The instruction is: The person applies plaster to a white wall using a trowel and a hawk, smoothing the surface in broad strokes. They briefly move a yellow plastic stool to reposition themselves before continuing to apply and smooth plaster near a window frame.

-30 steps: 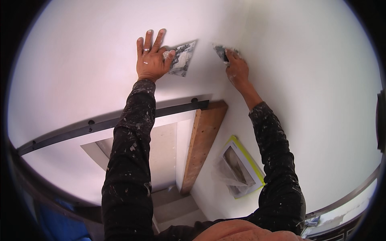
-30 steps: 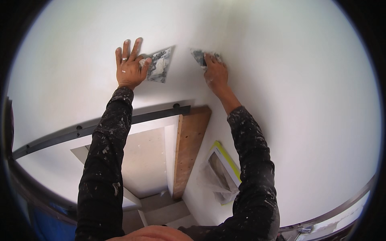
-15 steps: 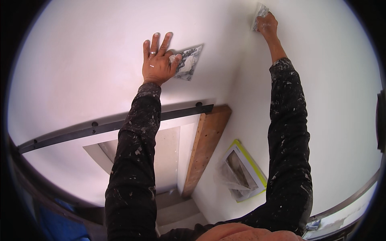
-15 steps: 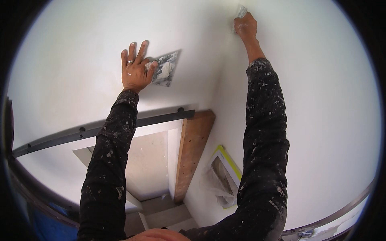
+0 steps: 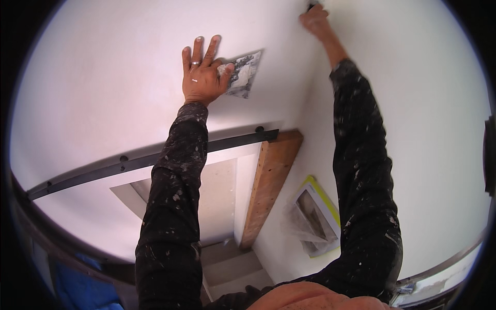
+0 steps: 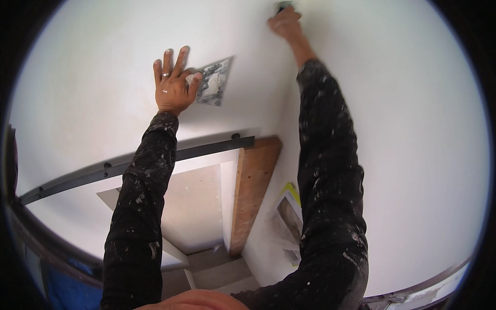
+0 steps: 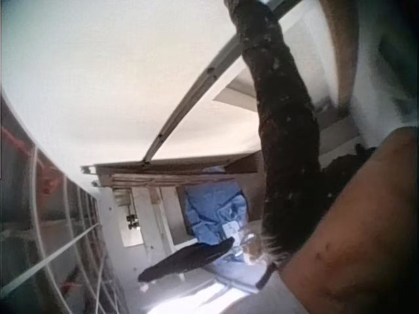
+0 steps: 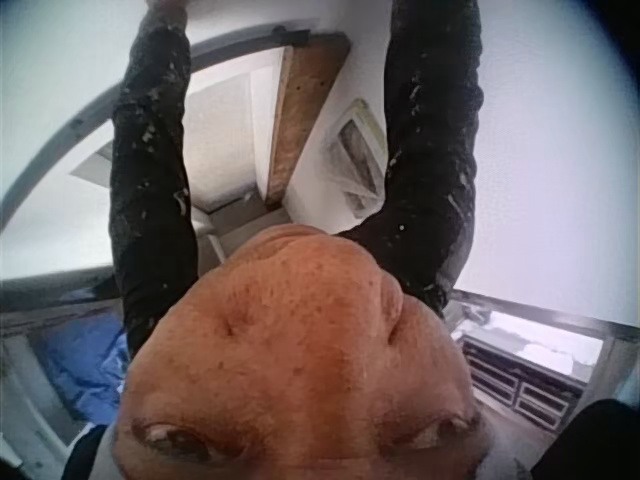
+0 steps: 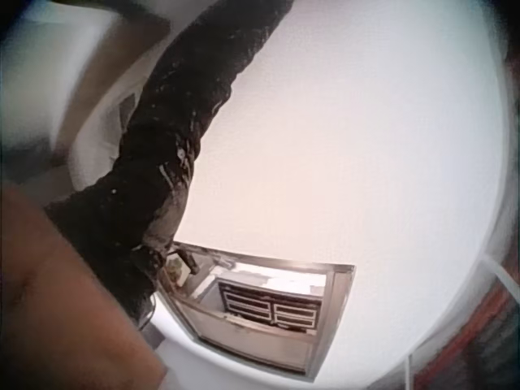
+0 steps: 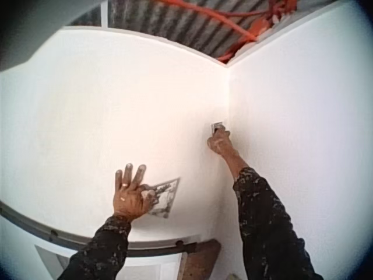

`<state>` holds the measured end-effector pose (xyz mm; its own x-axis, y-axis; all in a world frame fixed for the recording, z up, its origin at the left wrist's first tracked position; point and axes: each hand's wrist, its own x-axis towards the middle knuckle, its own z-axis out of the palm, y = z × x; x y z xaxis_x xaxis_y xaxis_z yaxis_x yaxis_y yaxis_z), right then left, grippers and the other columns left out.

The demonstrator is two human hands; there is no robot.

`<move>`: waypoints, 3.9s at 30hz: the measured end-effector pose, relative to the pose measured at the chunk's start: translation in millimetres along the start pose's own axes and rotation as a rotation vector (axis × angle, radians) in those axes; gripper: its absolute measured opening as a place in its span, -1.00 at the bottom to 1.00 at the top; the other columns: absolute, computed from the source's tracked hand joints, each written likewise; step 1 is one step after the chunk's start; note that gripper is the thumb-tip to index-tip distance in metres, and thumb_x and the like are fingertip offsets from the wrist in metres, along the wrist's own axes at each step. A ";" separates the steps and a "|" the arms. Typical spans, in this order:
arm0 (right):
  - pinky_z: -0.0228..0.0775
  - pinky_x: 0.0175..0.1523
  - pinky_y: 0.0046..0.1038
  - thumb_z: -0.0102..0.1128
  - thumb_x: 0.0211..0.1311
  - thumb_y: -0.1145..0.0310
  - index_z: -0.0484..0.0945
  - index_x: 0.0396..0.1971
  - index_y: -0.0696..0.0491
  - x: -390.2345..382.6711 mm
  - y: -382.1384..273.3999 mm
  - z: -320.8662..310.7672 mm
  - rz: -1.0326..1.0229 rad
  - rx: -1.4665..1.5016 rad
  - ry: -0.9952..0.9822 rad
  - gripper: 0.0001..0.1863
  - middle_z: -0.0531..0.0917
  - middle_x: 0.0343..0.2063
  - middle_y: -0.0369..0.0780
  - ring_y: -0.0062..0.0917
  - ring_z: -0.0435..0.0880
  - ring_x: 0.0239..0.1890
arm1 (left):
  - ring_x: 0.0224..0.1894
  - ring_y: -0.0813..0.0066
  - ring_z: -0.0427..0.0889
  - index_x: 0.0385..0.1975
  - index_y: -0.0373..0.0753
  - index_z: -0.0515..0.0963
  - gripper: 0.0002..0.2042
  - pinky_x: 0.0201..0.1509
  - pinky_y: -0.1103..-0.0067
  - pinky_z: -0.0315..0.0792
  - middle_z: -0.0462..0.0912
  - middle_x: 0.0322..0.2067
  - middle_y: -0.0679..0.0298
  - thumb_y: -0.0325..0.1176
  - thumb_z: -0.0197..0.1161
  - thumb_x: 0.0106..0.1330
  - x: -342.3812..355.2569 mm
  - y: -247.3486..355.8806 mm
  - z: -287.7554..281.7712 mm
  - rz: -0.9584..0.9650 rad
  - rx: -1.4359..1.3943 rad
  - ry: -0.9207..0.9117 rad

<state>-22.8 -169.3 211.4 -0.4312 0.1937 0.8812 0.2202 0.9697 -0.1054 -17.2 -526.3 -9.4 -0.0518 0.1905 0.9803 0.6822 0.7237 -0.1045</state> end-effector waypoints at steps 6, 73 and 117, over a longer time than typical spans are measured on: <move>0.34 0.25 -0.06 0.08 0.17 0.43 0.23 0.23 0.28 -209.8 -98.8 5.1 -0.374 0.199 0.058 -0.40 0.44 0.04 0.16 0.14 0.50 0.06 | 0.55 0.25 -0.15 -0.30 -0.10 0.74 -0.48 0.55 0.13 -0.32 0.14 0.47 0.49 0.13 -0.10 0.47 -27.1 -48.9 -30.0 -0.046 0.154 -0.081; 0.02 0.45 -0.11 0.18 0.16 0.35 0.71 -0.08 -0.24 -3.6 -55.0 -160.6 -0.763 -1.168 -0.373 -0.67 0.68 0.02 -0.39 -0.28 0.47 0.20 | 0.53 0.10 -0.09 -0.32 -0.16 0.73 -0.56 0.56 0.10 -0.26 0.14 0.46 0.29 0.01 -0.03 0.37 -23.5 -38.2 -25.8 -0.032 0.017 -0.010; 0.02 0.47 -0.13 0.21 0.12 0.36 0.58 0.11 -0.14 11.7 -42.2 -178.4 -0.732 -1.013 -0.145 -0.52 0.43 0.30 -0.28 -0.11 0.26 0.37 | 0.51 0.13 0.00 -0.37 -0.15 0.73 -0.55 0.56 0.12 -0.20 0.21 0.43 0.31 0.05 -0.01 0.35 -22.3 -36.0 -24.2 -0.018 0.060 0.055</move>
<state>119.0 -234.5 308.3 -0.8136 -0.2634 0.5183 0.4332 0.3198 0.8426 -23.0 -572.7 -23.4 -0.0227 0.1419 0.9896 0.6366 0.7653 -0.0951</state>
